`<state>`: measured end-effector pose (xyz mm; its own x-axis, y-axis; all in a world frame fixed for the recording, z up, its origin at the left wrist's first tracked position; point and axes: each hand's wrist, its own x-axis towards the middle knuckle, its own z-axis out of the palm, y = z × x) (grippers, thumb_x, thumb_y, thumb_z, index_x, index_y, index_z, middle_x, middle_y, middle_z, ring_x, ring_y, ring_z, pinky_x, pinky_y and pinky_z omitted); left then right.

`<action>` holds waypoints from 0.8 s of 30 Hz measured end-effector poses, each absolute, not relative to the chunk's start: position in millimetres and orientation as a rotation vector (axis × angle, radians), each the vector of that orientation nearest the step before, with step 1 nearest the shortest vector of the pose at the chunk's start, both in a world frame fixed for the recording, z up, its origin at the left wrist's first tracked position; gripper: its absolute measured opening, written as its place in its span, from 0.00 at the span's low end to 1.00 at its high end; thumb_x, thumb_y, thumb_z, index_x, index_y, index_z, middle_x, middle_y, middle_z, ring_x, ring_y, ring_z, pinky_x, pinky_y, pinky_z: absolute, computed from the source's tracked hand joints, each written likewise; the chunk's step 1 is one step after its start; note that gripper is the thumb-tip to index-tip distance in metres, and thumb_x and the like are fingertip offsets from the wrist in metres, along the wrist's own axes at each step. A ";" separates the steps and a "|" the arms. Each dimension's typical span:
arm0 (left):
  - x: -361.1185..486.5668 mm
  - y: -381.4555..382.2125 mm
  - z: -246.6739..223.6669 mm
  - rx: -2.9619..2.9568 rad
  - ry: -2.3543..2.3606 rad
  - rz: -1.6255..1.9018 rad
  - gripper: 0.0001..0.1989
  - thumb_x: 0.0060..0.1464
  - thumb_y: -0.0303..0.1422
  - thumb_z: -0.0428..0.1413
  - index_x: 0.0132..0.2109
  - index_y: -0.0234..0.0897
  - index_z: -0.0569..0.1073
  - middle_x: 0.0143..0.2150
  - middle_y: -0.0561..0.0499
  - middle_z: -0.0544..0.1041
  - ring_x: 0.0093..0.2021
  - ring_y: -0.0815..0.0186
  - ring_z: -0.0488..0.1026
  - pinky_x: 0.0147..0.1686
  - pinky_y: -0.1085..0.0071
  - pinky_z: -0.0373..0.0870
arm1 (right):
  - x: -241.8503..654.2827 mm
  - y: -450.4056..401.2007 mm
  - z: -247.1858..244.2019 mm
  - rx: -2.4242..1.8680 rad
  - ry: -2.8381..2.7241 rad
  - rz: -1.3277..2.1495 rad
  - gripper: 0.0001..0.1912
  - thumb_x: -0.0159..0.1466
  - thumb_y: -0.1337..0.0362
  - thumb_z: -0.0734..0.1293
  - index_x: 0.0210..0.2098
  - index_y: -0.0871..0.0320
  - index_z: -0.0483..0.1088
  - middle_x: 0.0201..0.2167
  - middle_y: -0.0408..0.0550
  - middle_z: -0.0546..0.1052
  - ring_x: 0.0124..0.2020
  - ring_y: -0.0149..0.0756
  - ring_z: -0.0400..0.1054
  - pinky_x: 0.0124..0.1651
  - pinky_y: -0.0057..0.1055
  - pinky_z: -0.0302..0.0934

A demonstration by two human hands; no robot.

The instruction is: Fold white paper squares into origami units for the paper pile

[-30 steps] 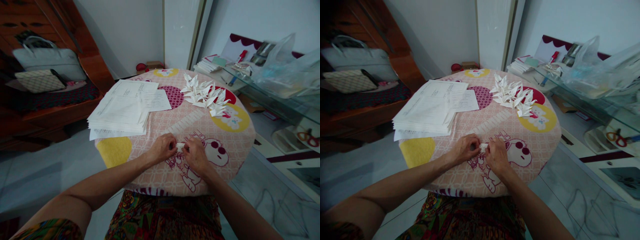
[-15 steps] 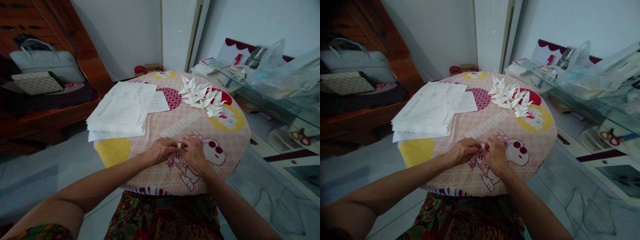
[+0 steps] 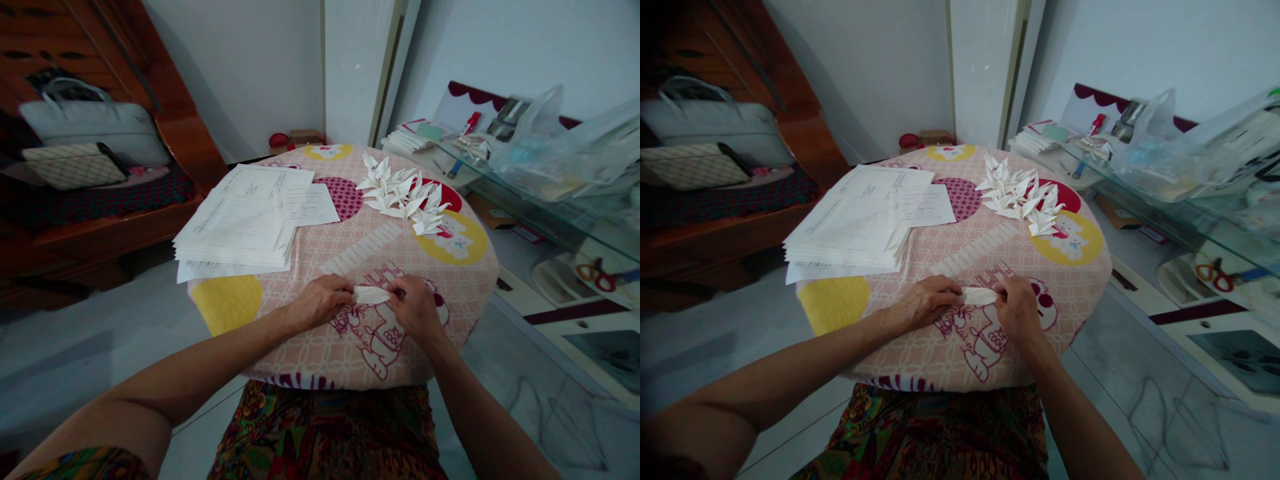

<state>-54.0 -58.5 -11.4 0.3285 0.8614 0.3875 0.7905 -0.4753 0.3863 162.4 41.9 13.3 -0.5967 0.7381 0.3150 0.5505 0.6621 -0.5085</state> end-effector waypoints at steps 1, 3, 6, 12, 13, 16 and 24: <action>-53.9 -58.4 -11.0 2.459 1.534 0.842 0.11 0.62 0.28 0.52 0.39 0.38 0.80 0.43 0.46 0.79 0.42 0.63 0.74 0.42 0.67 0.70 | 159.7 40.4 17.5 -1.001 -2.336 0.505 0.08 0.53 0.76 0.65 0.27 0.58 0.71 0.28 0.49 0.75 0.34 0.41 0.67 0.41 0.36 0.60; -53.6 -58.3 -10.3 2.472 1.539 0.820 0.11 0.62 0.29 0.52 0.39 0.38 0.80 0.43 0.46 0.79 0.42 0.63 0.74 0.42 0.68 0.70 | 149.6 35.0 22.7 -0.991 -2.302 0.601 0.08 0.56 0.75 0.65 0.30 0.57 0.73 0.30 0.48 0.77 0.33 0.39 0.69 0.38 0.33 0.60; -53.6 -58.9 -9.4 2.512 1.540 0.794 0.11 0.63 0.28 0.51 0.41 0.38 0.79 0.43 0.46 0.79 0.42 0.64 0.74 0.43 0.68 0.70 | 130.0 25.7 20.6 -0.966 -2.412 0.758 0.07 0.57 0.74 0.65 0.29 0.57 0.74 0.27 0.47 0.77 0.30 0.37 0.69 0.36 0.32 0.58; -59.6 -64.5 -7.4 2.626 1.451 0.706 0.09 0.61 0.26 0.52 0.43 0.35 0.77 0.45 0.43 0.78 0.45 0.62 0.75 0.45 0.65 0.72 | 116.4 23.0 7.7 -1.060 -2.485 0.812 0.07 0.56 0.75 0.66 0.28 0.59 0.73 0.26 0.46 0.77 0.28 0.35 0.68 0.34 0.30 0.56; -61.8 -66.5 -7.0 2.654 1.439 0.675 0.09 0.61 0.25 0.52 0.43 0.35 0.77 0.46 0.43 0.78 0.46 0.61 0.75 0.46 0.64 0.72 | 117.0 23.6 7.3 -1.068 -2.478 0.831 0.06 0.55 0.75 0.67 0.28 0.59 0.73 0.25 0.46 0.77 0.28 0.34 0.68 0.34 0.30 0.56; -70.5 -74.2 -7.0 2.710 1.405 0.621 0.12 0.60 0.22 0.50 0.44 0.34 0.77 0.51 0.42 0.77 0.50 0.59 0.74 0.49 0.62 0.73 | 119.1 24.1 8.0 -1.094 -2.456 0.862 0.05 0.55 0.74 0.67 0.28 0.58 0.73 0.24 0.45 0.76 0.27 0.33 0.67 0.33 0.29 0.55; -92.6 -72.6 1.6 2.263 1.585 0.963 0.12 0.56 0.21 0.48 0.34 0.33 0.76 0.44 0.44 0.77 0.43 0.65 0.74 0.44 0.69 0.72 | 121.1 23.8 3.5 -1.064 -2.381 0.905 0.06 0.55 0.74 0.67 0.29 0.58 0.72 0.24 0.44 0.75 0.27 0.34 0.68 0.33 0.29 0.56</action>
<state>-92.6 -72.6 1.6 0.2060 0.8986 0.3873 0.7579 -0.3969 0.5178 121.1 23.8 3.5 -0.6417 0.7631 0.0768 0.5193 0.5060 -0.6887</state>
